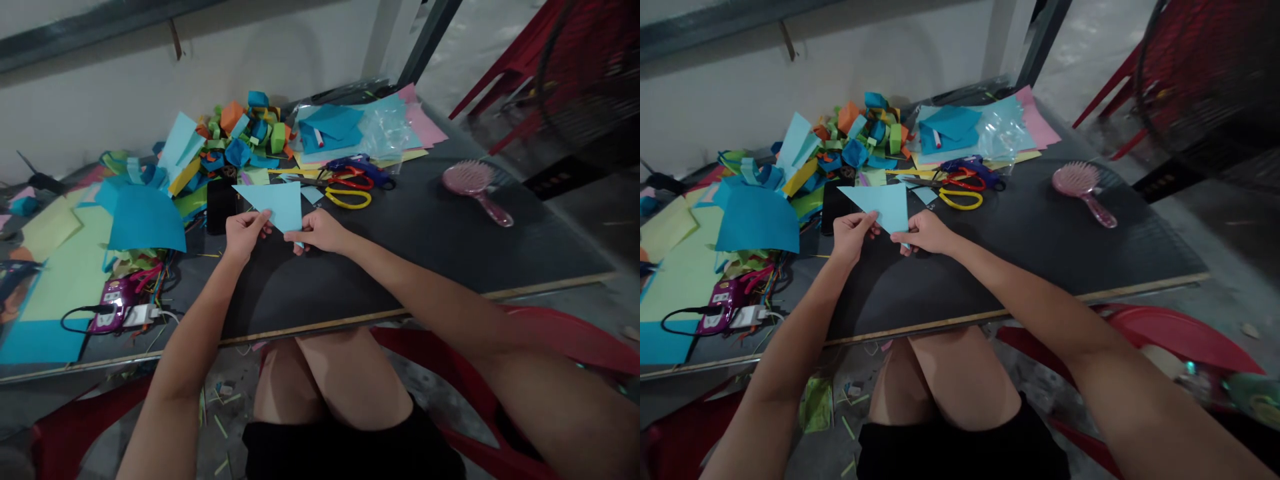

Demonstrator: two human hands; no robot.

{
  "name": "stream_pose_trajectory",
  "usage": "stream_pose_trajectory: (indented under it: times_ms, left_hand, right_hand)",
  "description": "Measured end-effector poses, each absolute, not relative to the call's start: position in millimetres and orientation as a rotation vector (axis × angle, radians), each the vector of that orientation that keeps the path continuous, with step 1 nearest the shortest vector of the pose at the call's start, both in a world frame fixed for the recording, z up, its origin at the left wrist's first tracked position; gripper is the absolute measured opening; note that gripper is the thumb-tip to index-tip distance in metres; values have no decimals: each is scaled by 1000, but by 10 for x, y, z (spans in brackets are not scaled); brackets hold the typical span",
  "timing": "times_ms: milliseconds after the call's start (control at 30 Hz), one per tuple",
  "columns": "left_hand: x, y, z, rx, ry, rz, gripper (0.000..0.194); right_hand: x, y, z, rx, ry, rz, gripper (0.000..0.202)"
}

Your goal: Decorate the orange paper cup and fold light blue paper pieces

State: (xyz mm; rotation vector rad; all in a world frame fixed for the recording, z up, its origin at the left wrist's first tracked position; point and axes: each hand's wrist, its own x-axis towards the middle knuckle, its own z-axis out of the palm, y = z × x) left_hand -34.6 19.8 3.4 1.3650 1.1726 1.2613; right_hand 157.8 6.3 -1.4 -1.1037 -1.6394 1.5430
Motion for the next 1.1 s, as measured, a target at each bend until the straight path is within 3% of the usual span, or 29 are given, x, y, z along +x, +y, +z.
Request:
stream_pose_trajectory:
  times_ms: [633, 1100]
  left_hand:
    - [-401, 245, 38, 1327, 1215, 1346, 38]
    - [-394, 256, 5, 1301, 1240, 1533, 37]
  right_hand:
    - [1618, 62, 18, -984, -1686, 1752, 38]
    - [1587, 57, -41, -1071, -1695, 1539, 32]
